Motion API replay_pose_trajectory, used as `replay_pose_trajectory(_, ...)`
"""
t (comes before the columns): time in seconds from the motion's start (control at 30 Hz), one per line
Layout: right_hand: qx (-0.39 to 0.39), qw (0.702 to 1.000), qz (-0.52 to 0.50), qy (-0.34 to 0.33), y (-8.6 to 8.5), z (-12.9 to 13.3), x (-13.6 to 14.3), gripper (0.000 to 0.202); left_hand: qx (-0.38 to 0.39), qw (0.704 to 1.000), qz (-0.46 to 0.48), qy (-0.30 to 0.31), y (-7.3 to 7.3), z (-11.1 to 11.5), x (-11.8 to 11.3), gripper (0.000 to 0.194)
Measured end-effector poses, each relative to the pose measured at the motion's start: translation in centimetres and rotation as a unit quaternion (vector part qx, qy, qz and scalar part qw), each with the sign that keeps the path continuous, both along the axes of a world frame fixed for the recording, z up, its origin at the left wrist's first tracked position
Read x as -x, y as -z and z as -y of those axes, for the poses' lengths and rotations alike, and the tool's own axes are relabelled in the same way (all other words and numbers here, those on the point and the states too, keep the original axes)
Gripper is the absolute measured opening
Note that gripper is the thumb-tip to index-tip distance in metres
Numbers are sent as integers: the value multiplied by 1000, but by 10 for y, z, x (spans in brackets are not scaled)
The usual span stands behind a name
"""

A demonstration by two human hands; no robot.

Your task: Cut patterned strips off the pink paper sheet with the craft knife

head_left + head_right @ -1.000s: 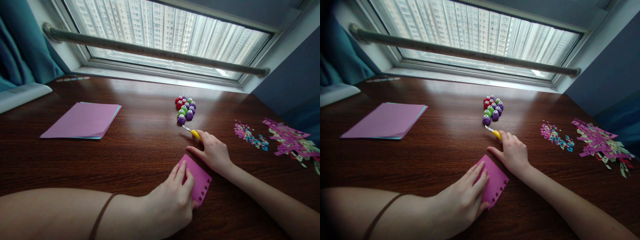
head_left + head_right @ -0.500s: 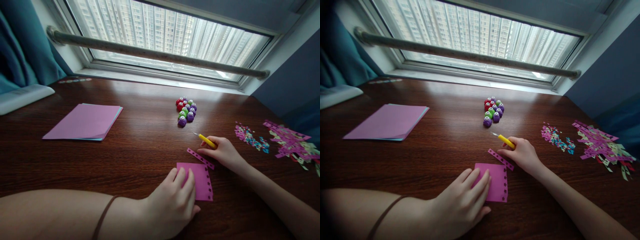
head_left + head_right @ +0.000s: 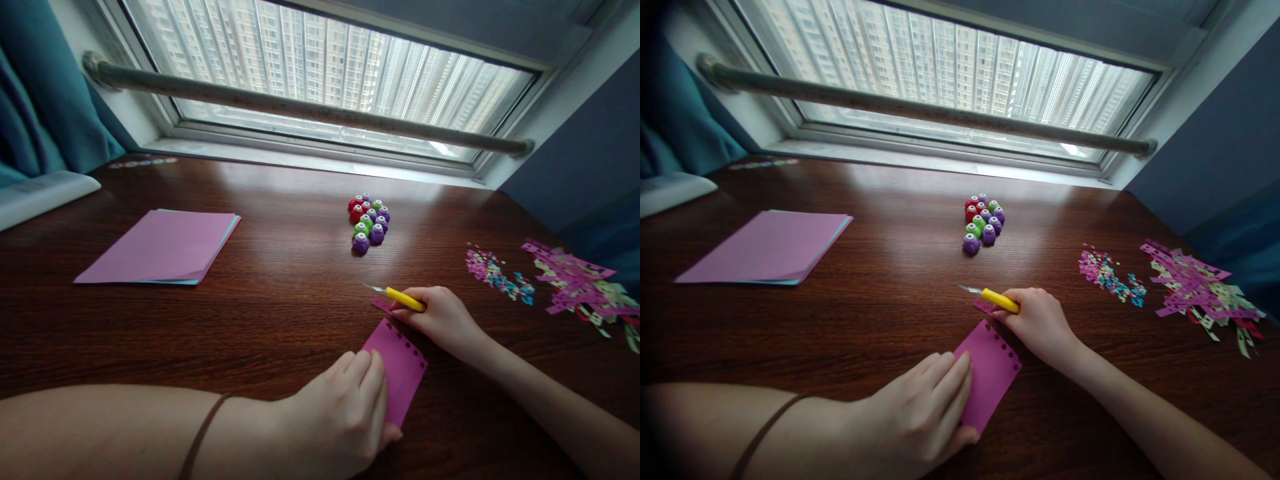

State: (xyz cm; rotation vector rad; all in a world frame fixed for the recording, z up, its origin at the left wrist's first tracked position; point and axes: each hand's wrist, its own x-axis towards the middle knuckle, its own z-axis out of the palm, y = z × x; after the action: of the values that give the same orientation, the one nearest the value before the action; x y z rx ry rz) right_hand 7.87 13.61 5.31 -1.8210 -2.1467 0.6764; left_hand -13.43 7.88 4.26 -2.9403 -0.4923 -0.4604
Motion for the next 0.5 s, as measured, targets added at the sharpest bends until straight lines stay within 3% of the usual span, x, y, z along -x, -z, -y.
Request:
replay_pose_trajectory(0.13,6,1000,-21,-5,3,-1,1,14,33,999,11,2,0,-2,1,29)
replay_pose_trajectory(0.27,101,982,-162,14,-12,-13,-13,15,37,999,21,3,0,-4,1,30)
replay_pose_trajectory(0.33,125,973,-194,29,-29,-23,-34,17,36,999,20,5,0,-5,2,31)
replay_pose_trajectory(0.5,23,988,-98,115,-64,-42,-123,22,41,998,37,-1,1,-4,1,29)
